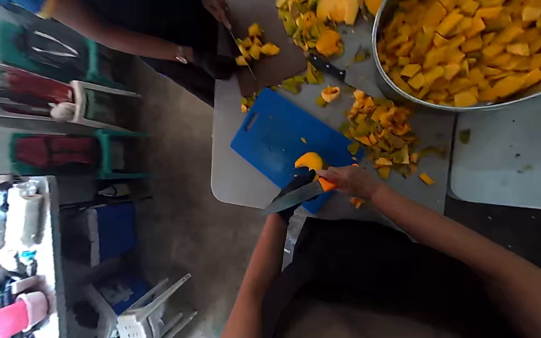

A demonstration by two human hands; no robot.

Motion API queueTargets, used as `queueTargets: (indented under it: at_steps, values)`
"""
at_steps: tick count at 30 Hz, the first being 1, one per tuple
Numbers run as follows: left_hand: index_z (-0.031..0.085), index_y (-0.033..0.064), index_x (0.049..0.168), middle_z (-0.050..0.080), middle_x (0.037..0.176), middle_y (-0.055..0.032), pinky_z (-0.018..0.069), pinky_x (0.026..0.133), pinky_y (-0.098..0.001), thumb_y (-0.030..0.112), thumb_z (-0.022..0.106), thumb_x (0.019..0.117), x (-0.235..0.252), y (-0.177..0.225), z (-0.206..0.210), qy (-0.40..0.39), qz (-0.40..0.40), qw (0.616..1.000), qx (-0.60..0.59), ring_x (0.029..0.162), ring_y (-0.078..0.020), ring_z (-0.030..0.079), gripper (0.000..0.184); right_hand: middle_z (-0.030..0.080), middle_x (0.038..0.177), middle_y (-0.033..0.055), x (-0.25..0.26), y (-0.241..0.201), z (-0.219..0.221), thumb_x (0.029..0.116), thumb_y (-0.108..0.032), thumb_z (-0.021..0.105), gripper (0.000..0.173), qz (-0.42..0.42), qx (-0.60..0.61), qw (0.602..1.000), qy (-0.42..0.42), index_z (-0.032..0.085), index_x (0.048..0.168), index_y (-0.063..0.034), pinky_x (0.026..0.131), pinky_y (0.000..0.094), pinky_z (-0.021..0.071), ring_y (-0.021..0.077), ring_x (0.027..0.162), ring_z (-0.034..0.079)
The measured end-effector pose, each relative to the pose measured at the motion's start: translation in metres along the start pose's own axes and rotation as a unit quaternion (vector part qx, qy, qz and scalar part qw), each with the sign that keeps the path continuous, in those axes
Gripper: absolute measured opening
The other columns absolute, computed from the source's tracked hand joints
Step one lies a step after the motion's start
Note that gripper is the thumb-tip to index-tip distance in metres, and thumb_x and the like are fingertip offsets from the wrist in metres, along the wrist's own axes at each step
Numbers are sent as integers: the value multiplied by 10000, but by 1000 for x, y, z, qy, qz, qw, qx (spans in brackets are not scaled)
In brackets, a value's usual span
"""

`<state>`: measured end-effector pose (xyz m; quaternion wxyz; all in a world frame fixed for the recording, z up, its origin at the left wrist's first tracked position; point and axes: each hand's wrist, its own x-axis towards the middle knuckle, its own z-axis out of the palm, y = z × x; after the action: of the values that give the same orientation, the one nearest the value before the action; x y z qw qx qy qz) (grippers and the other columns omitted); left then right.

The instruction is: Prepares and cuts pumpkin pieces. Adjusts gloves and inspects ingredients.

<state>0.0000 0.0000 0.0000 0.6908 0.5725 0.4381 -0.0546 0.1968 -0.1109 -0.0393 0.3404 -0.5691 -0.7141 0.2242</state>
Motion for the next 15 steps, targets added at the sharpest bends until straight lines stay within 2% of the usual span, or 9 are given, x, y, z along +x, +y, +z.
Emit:
queueTargets:
  at_steps: [2,3,5,7,10,11,12,13,15]
  values:
    - [594,-32,1207,652,891,-19,544,714,-233,85,489,1055,2,-8,12,43,2,998,-53,737,-57,613,220,728,1064,233,-13,-5,2,950,-169,716,487,95,43,995,7,593,1386,11,696,576,597,420,832,736]
    - [568,-41,1201,635,900,-22,541,725,-235,71,472,1056,4,-10,19,62,0,995,-81,749,-61,607,207,726,1064,235,-19,-8,3,974,-243,696,534,147,69,987,9,548,1411,26,715,589,589,423,843,731]
    - [531,-43,1290,627,950,-36,539,723,-231,119,481,1073,13,-19,30,87,4,991,-103,765,-56,605,276,702,995,253,-30,-14,1,1010,-330,644,568,257,122,958,24,508,1406,54,754,601,567,426,843,703]
    - [492,-51,1364,632,1009,-87,540,729,-252,132,496,1072,19,-29,39,105,5,991,-78,789,-82,610,345,680,953,265,-42,-22,-2,1057,-359,544,526,352,144,924,40,524,1350,77,765,602,556,426,837,688]
    - [468,-67,1418,647,1194,-225,571,863,-391,194,502,1079,23,-28,45,115,-17,988,100,966,-237,678,430,659,937,285,-55,-35,-10,1112,-335,403,503,453,138,880,47,594,1211,119,820,596,526,434,883,672]
    - [483,-56,1425,647,1260,-242,544,967,-455,241,511,1076,20,-21,44,109,-31,977,181,1093,-296,675,459,662,930,283,-60,-39,-10,1117,-335,388,511,471,135,871,46,604,1196,122,824,584,525,427,883,672]
    - [508,-29,1419,645,1289,-236,509,1016,-507,300,530,1066,15,-12,43,109,-46,961,251,1163,-332,654,483,668,916,280,-67,-43,-10,1115,-335,390,514,479,133,866,46,611,1191,122,816,578,527,421,872,676]
    - [526,6,1411,641,1298,-223,505,1005,-542,361,577,1037,10,-4,42,119,-57,943,305,1174,-355,645,518,669,904,273,-73,-47,-9,1112,-342,398,512,485,134,863,42,611,1190,118,802,571,527,412,856,675]
    - [501,31,1442,579,1357,-266,507,954,-624,418,745,917,3,10,36,162,-50,917,362,1194,-446,605,697,670,902,270,-83,-52,-7,1105,-364,413,526,487,143,861,36,603,1208,116,792,570,528,408,841,675]
